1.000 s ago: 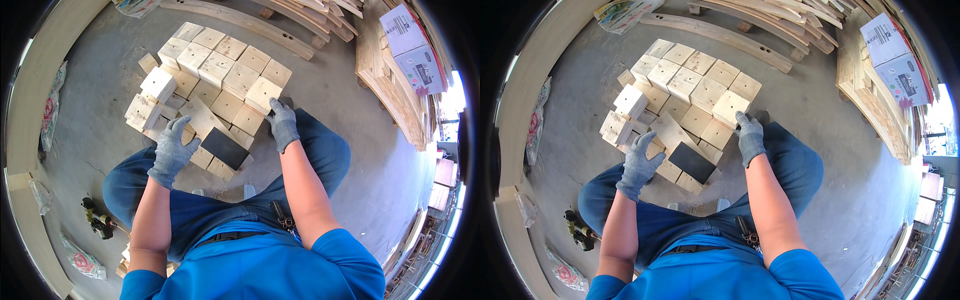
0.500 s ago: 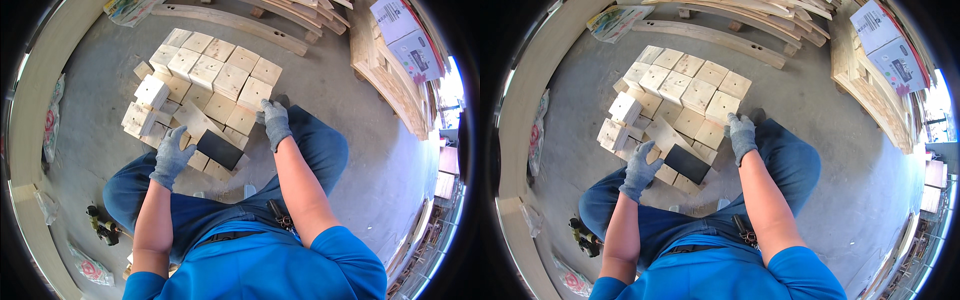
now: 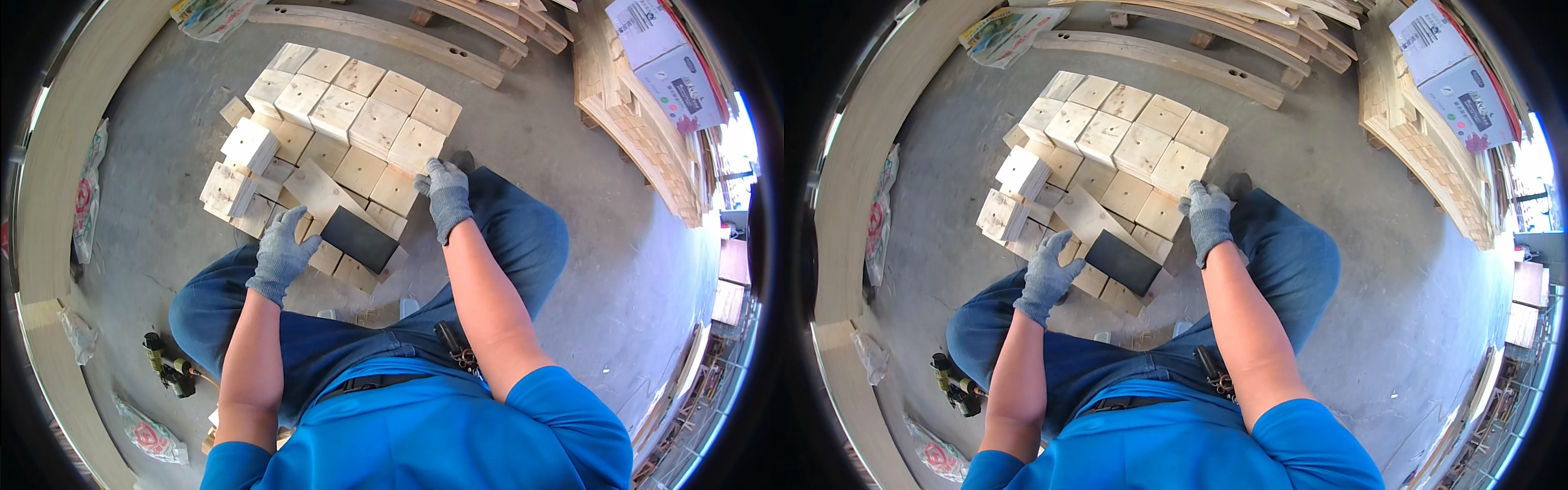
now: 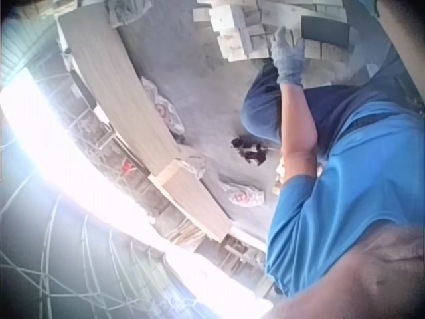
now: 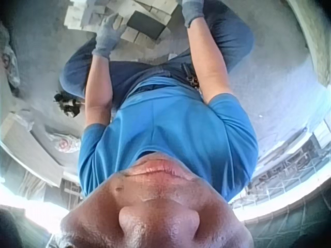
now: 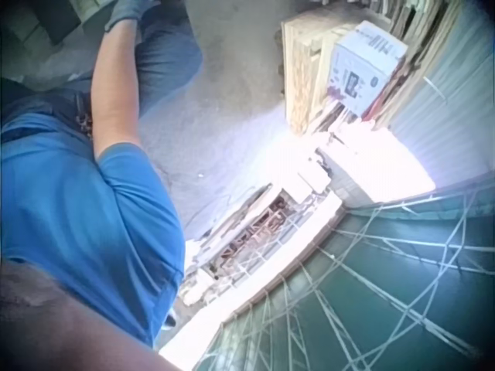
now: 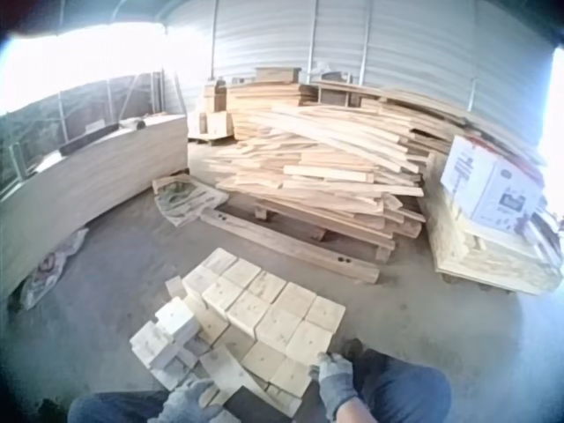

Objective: The person sits on the floor and sands small wooden blocks using a sanding block. They handle each block individually, rubbing all sides, then place the finished pieces into a stack.

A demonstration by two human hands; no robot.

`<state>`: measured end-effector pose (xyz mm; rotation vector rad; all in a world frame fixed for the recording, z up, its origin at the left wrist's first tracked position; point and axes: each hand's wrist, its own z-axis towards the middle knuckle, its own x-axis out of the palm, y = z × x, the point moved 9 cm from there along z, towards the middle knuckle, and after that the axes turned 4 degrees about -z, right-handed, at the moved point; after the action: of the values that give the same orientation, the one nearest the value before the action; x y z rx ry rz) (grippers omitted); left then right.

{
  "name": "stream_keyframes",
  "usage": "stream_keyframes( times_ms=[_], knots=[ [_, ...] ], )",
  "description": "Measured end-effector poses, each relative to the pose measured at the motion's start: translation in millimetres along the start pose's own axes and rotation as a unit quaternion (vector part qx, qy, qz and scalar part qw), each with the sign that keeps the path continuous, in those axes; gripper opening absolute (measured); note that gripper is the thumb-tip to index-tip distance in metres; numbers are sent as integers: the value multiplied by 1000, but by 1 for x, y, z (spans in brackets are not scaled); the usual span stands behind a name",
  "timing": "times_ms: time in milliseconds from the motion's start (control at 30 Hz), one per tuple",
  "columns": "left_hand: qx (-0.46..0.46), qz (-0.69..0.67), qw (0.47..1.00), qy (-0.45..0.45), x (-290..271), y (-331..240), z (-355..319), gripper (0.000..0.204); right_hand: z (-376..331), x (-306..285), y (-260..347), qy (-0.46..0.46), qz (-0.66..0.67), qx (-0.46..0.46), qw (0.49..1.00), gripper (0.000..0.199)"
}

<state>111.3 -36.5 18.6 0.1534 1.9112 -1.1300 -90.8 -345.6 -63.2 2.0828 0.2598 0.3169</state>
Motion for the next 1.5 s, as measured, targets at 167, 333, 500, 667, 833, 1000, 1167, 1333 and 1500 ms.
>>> stream_keyframes(
  times_ms=[167,333,500,667,833,1000,1167,1333,1500],
  knots=[
    [4,-2,1000,-7,0,3,-2,67,-4,1,1,7,9,-8,1000,27],
    [4,13,1000,-16,-3,1,-5,65,-12,-1,6,0,-36,-30,999,24],
    [-15,24,999,-26,-8,3,-12,64,-38,-8,4,-48,-172,28,984,40],
    [-11,16,1000,-22,-3,5,-14,60,-79,28,26,56,-403,-235,883,72],
    [1,23,999,-37,2,9,-15,58,-166,93,25,181,-609,-312,707,96],
    [8,21,998,-60,-1,8,-14,58,-195,117,-4,258,-704,-313,583,111],
    [-13,-10,999,-51,2,15,-14,61,-178,109,-27,233,-719,-323,570,102],
    [-31,-23,998,-56,1,26,-15,65,-169,87,1,189,-615,-349,681,94],
    [-72,-130,987,-56,6,33,-13,75,-131,42,43,111,-521,-320,784,101]
  ],
)
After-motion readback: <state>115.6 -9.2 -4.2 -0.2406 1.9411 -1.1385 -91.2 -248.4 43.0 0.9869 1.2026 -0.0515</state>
